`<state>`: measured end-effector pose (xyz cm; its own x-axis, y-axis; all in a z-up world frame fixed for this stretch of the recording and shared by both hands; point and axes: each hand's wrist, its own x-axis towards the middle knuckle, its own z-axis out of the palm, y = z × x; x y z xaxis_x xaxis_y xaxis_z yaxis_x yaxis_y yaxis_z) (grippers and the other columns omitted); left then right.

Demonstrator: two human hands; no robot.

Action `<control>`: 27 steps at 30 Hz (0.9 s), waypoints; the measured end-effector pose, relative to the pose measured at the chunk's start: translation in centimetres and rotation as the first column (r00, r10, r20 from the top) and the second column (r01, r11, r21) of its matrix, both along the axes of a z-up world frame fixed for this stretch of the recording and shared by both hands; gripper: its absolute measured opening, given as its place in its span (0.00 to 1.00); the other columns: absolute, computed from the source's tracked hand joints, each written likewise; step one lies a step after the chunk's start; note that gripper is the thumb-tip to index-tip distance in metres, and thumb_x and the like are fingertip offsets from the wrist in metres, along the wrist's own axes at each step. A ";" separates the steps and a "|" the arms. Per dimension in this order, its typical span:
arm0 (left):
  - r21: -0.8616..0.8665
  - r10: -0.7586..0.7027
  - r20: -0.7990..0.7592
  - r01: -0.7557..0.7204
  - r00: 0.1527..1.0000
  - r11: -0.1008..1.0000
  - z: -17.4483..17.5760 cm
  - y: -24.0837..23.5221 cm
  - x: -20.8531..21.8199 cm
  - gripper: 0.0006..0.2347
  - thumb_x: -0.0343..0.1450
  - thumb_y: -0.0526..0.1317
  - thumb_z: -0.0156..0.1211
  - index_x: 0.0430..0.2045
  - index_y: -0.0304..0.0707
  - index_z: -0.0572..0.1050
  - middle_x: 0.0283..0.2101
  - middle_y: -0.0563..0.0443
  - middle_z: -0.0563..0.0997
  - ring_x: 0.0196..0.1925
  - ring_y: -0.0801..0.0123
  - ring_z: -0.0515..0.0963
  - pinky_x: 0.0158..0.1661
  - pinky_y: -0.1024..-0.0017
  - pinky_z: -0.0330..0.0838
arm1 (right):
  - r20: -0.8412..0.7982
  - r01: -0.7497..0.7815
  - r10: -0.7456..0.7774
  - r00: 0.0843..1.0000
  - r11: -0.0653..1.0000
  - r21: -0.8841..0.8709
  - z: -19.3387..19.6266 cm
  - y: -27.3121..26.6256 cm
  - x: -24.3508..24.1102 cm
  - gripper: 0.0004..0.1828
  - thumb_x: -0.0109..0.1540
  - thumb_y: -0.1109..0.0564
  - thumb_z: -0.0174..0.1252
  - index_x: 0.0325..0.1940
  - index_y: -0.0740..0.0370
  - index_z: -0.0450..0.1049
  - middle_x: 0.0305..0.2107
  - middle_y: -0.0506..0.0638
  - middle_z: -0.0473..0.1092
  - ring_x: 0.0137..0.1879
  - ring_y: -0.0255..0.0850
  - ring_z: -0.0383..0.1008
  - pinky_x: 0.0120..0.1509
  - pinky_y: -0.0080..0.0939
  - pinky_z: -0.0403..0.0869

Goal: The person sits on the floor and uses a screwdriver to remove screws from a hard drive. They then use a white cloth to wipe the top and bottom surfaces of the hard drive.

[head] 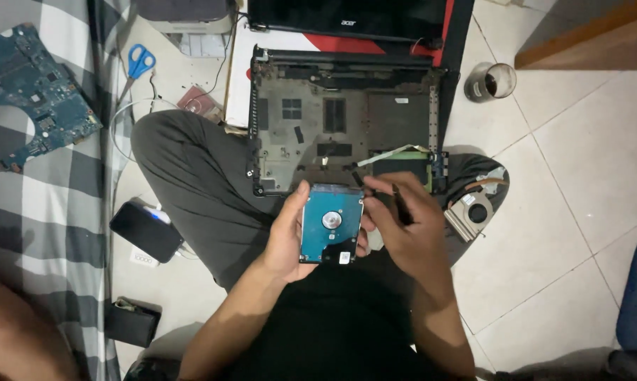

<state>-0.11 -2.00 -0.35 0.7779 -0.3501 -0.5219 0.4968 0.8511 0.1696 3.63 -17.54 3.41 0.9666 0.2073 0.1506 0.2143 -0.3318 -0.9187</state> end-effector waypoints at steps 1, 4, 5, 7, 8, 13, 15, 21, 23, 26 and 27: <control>0.010 0.033 -0.025 -0.033 0.999 0.999 -0.1 0.0 0.1 0.28 0.72 0.61 0.54 0.47 0.31 0.81 0.42 0.30 0.85 0.44 0.41 0.86 0.46 0.43 0.81 | -0.035 -0.017 0.018 0.999 0.999 0.028 0.2 0.6 0.0 0.10 0.61 0.67 0.63 0.47 0.66 0.82 0.35 0.54 0.78 0.28 0.36 0.70 0.33 0.38 0.68; 0.001 0.016 -0.018 -0.016 1.000 1.000 -0.4 0.5 0.0 0.29 0.70 0.64 0.55 0.46 0.35 0.82 0.44 0.31 0.85 0.41 0.42 0.86 0.44 0.48 0.82 | -0.051 -0.076 0.078 0.996 0.996 0.039 -1.5 -0.8 0.7 0.13 0.61 0.69 0.62 0.50 0.70 0.81 0.36 0.59 0.77 0.34 0.43 0.76 0.37 0.42 0.71; 0.000 0.017 -0.023 -0.017 1.000 1.000 -0.5 0.6 0.1 0.29 0.70 0.64 0.55 0.46 0.35 0.82 0.44 0.31 0.85 0.41 0.42 0.86 0.44 0.48 0.82 | -0.056 -0.077 0.079 0.995 0.996 0.038 -1.9 -1.2 0.6 0.13 0.61 0.69 0.62 0.50 0.70 0.81 0.36 0.59 0.77 0.34 0.43 0.76 0.37 0.42 0.71; -0.013 0.022 -0.010 -0.022 1.000 1.000 -0.7 0.8 0.5 0.29 0.70 0.64 0.54 0.45 0.34 0.82 0.43 0.31 0.85 0.41 0.43 0.86 0.44 0.48 0.83 | -0.115 -0.070 0.081 0.990 0.993 0.096 -2.7 -1.9 0.4 0.13 0.65 0.66 0.57 0.53 0.71 0.79 0.34 0.58 0.76 0.36 0.41 0.74 0.39 0.43 0.72; -0.014 0.021 -0.014 -0.021 1.000 1.000 -0.6 1.0 0.6 0.29 0.70 0.64 0.54 0.45 0.34 0.82 0.43 0.31 0.85 0.41 0.43 0.86 0.44 0.48 0.83 | -0.119 -0.069 0.080 0.990 0.993 0.096 -2.9 -2.1 0.3 0.13 0.65 0.66 0.57 0.53 0.71 0.79 0.34 0.58 0.76 0.36 0.41 0.74 0.39 0.43 0.72; -0.028 0.003 0.019 -0.002 1.000 1.000 -0.7 1.7 1.4 0.31 0.71 0.66 0.49 0.45 0.33 0.82 0.43 0.28 0.84 0.40 0.41 0.86 0.42 0.47 0.83 | -0.230 -0.024 0.062 0.971 0.986 0.162 -3.7 -2.8 0.0 0.13 0.68 0.65 0.52 0.53 0.74 0.76 0.26 0.57 0.72 0.34 0.37 0.71 0.39 0.41 0.72; -0.012 -0.017 0.017 0.017 1.000 1.000 -1.0 1.5 1.5 0.31 0.71 0.66 0.50 0.45 0.32 0.82 0.42 0.28 0.85 0.39 0.41 0.86 0.41 0.47 0.83 | -0.216 -0.018 0.045 0.975 0.992 0.127 -3.1 -2.3 0.2 0.11 0.67 0.65 0.55 0.52 0.72 0.78 0.26 0.57 0.72 0.34 0.36 0.70 0.39 0.40 0.70; 0.041 -0.048 0.037 0.047 0.998 0.998 -2.7 0.8 1.2 0.30 0.71 0.65 0.51 0.45 0.33 0.82 0.41 0.29 0.85 0.40 0.41 0.86 0.42 0.47 0.83 | -0.147 -0.048 0.067 0.987 0.990 0.129 -1.2 0.1 0.3 0.13 0.64 0.67 0.59 0.53 0.72 0.78 0.30 0.58 0.72 0.38 0.43 0.75 0.41 0.45 0.72; 0.063 -0.033 0.019 0.032 0.999 0.998 -3.0 0.8 1.1 0.29 0.71 0.64 0.53 0.45 0.33 0.82 0.41 0.32 0.85 0.40 0.42 0.86 0.42 0.47 0.83 | -0.124 -0.068 0.087 0.988 0.987 0.146 -1.0 0.6 0.3 0.15 0.63 0.68 0.60 0.53 0.72 0.78 0.32 0.59 0.72 0.39 0.47 0.78 0.43 0.47 0.74; 0.055 -0.071 0.063 0.068 0.995 0.996 -3.7 0.8 0.9 0.31 0.72 0.66 0.48 0.45 0.33 0.82 0.40 0.28 0.85 0.39 0.42 0.87 0.42 0.48 0.84 | -0.100 -0.076 0.087 0.991 0.992 0.103 -1.1 0.7 0.3 0.15 0.61 0.69 0.61 0.52 0.73 0.78 0.32 0.60 0.72 0.39 0.51 0.79 0.42 0.48 0.74; 0.076 -0.041 0.033 0.039 0.999 0.996 -3.6 0.8 0.7 0.29 0.72 0.64 0.51 0.46 0.34 0.82 0.42 0.31 0.85 0.42 0.43 0.86 0.45 0.47 0.83 | -0.077 -0.088 0.093 0.993 0.994 0.070 -1.2 0.7 0.3 0.15 0.61 0.69 0.62 0.52 0.73 0.79 0.33 0.61 0.73 0.41 0.53 0.80 0.42 0.49 0.75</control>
